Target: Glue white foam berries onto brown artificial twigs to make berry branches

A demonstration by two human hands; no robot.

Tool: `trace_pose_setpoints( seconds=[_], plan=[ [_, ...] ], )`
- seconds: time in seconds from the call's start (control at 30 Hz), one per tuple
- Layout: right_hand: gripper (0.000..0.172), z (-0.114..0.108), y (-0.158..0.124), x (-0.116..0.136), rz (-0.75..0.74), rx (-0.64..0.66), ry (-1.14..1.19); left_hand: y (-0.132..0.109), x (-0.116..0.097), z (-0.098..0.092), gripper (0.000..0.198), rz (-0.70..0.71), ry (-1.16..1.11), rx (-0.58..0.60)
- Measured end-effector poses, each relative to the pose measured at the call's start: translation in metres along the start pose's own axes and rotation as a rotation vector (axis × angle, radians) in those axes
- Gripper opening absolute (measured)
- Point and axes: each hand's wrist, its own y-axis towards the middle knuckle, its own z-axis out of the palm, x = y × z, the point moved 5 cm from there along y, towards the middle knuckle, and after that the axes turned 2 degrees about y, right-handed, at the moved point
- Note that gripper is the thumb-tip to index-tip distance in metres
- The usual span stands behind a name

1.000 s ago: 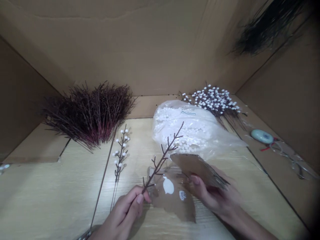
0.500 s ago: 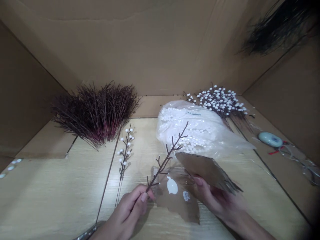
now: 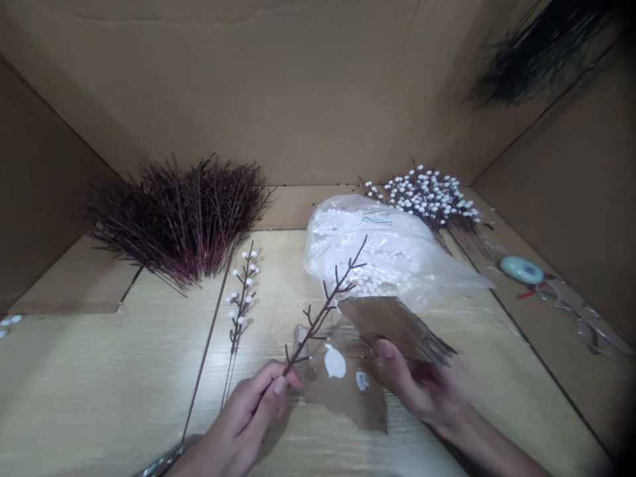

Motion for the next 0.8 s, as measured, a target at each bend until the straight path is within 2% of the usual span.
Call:
trace_pose_setpoints(
  seconds=[0.13, 0.47, 0.6, 0.7, 0.8],
  plan=[
    [0.016, 0.002, 0.004, 0.011, -0.184, 0.042, -0.126, 0.0, -0.001, -0.001, 0.049, 0.008, 0.0, 0.006],
    [0.016, 0.004, 0.006, 0.012, -0.191, 0.004, -0.075, -0.002, 0.0, -0.001, 0.046, -0.012, 0.046, 0.009],
    [0.017, 0.004, 0.006, 0.013, -0.229, 0.035, -0.07, -0.001, 0.0, -0.002, 0.047, -0.003, 0.046, 0.012],
    [0.016, 0.001, 0.005, 0.012, -0.204, 0.015, -0.086, -0.001, 0.001, -0.001, 0.046, -0.002, 0.035, 0.025],
    [0.015, 0.001, 0.005, 0.011, -0.19, 0.049, -0.075, 0.0, 0.001, -0.001, 0.045, 0.002, 0.026, 0.029]
  ],
)
